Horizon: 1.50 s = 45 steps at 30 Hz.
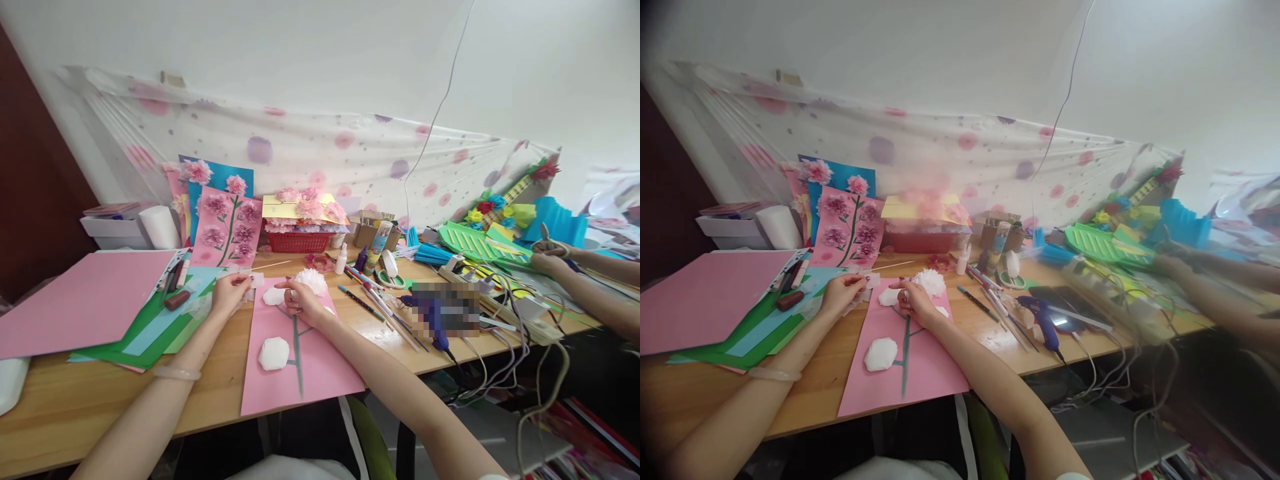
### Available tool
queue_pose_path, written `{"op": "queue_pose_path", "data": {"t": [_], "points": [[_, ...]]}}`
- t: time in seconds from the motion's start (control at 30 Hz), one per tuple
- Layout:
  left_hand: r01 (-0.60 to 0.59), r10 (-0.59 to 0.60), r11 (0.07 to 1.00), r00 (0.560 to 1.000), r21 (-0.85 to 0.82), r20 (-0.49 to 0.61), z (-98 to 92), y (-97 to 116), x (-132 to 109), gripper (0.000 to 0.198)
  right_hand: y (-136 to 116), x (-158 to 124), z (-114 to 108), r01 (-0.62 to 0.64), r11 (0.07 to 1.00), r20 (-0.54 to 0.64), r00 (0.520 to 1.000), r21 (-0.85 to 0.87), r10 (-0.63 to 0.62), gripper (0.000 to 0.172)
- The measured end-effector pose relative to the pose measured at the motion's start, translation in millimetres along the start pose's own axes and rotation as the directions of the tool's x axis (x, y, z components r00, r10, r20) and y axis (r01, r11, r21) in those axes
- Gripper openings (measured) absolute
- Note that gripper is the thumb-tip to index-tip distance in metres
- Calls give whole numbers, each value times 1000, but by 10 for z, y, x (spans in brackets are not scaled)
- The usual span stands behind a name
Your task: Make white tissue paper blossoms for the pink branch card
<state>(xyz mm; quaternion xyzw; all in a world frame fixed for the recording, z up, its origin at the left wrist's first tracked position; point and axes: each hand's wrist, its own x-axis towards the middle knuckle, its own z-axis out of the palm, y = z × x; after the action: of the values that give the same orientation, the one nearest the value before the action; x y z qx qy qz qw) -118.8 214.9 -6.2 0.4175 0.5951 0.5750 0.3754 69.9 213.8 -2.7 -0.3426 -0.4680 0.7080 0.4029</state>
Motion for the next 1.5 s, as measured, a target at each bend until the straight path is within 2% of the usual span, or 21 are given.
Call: {"op": "queue_pose_path", "data": {"t": [0.07, 0.13, 0.17, 0.23, 0.3, 0.4, 0.5, 0.6, 0.7, 0.83, 1.07, 1.13, 1.27, 1.5], "points": [[-117, 145, 976, 978, 182, -150, -108, 8, 52, 23, -34, 1, -16, -27, 996, 16, 1000, 85, 26, 27], [-288, 400, 866, 890, 409, -219, -156, 23, 56, 29, -64, 0, -26, -43, 988, 29, 999, 149, 39, 34], [-380, 525, 782, 829, 493, -194, -149, 31, 39, 29, -74, -1, -28, -51, 983, 35, 998, 177, 45, 36], [-555, 684, 641, 726, 529, -66, -77, 49, -24, 24, -85, -4, -27, -79, 965, 53, 996, 250, 68, 39], [-692, 744, 550, 660, 468, 101, 48, 60, -104, 19, -85, -5, -22, -113, 936, 75, 993, 334, 93, 38], [-803, 729, 454, 584, 385, 358, 247, 52, -196, 15, -79, 4, -20, -121, 917, 94, 991, 381, 91, 38], [-845, 682, 388, 532, 369, 502, 378, 22, -236, 21, -85, 16, -29, -98, 938, 73, 994, 333, 78, 39], [-841, 656, 375, 539, 391, 529, 422, 2, -267, 19, -99, 26, -42, -86, 945, 51, 996, 314, 74, 38], [-825, 669, 386, 559, 413, 490, 413, 14, -311, 12, -97, 36, -55, -70, 947, 38, 997, 313, 61, 32], [-817, 709, 382, 559, 432, 429, 378, 43, -346, 9, -65, 48, -69, -54, 954, 42, 998, 295, 44, 22], [-783, 708, 442, 604, 437, 366, 327, 52, -335, 4, -70, 25, -51, -69, 918, 67, 997, 391, 46, 23], [-771, 711, 462, 618, 439, 337, 316, 57, -333, 9, -73, 11, -44, -66, 908, 80, 996, 413, 36, 25], [-749, 700, 512, 648, 420, 301, 287, 45, -298, 10, -64, -1, -41, -43, 921, 67, 998, 388, 19, 26], [-745, 695, 537, 656, 396, 292, 243, 0, -227, 16, -59, 1, -47, -48, 898, 80, 997, 437, 14, 28]]}}
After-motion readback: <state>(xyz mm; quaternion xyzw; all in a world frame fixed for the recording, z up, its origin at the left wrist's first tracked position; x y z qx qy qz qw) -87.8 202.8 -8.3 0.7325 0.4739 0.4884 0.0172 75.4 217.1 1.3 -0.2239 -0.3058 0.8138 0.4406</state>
